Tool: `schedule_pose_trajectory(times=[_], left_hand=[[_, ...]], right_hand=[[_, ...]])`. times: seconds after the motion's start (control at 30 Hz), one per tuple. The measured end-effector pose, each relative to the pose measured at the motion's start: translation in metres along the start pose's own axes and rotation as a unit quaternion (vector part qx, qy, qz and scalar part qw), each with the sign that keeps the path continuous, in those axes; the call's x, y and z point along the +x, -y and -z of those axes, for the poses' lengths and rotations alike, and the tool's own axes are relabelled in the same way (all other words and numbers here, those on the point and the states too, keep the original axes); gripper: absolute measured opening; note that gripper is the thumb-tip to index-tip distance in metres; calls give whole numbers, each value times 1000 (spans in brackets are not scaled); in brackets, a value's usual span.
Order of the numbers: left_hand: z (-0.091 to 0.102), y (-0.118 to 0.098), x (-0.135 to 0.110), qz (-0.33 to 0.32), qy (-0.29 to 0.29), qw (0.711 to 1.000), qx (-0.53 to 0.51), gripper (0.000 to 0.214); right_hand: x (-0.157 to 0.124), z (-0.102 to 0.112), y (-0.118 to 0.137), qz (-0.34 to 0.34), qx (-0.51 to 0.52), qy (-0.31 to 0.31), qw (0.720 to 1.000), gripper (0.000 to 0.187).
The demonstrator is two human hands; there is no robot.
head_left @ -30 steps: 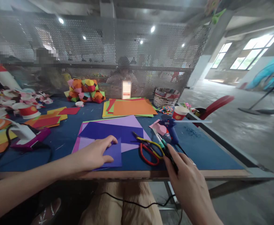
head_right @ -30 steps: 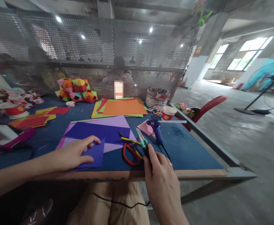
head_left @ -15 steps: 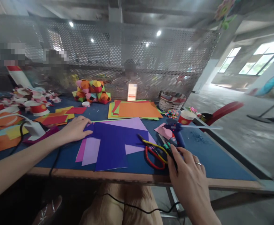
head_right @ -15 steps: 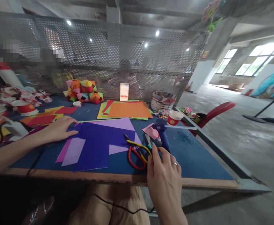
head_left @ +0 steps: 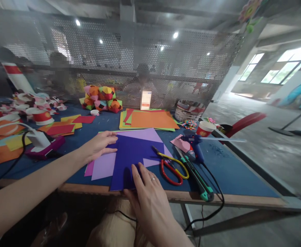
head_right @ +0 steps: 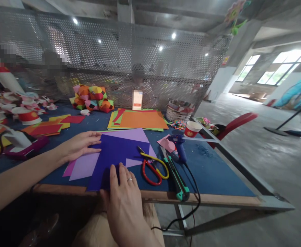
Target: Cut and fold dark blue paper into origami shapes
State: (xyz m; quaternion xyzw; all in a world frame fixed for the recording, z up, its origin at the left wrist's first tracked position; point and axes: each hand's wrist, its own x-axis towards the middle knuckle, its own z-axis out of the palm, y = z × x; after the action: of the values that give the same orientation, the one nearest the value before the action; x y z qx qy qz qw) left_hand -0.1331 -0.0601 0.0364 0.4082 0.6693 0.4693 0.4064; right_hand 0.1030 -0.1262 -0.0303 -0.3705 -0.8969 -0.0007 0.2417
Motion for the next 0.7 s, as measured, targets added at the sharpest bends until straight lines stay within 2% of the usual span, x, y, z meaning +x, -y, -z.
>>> schedule_pose_trajectory(times=[0.2,0.43,0.6,0.7], left_hand=[[-1,-3,-2,35,2,996,-76,14],[-10,0,-14,18,64,996,-63,41],[-11,3,-20,-7,28,998,-60,65],[-12,2,-22,-20,18,998,-61,72]], right_hand=[[-3,-6,-4,16,11,-7,1000,63],[-6,-11,-6,16,20,-45,999,67],[-6,-10,-4,29,20,-76,996,60],[-6,-10,-5,41,26,-99,994,56]])
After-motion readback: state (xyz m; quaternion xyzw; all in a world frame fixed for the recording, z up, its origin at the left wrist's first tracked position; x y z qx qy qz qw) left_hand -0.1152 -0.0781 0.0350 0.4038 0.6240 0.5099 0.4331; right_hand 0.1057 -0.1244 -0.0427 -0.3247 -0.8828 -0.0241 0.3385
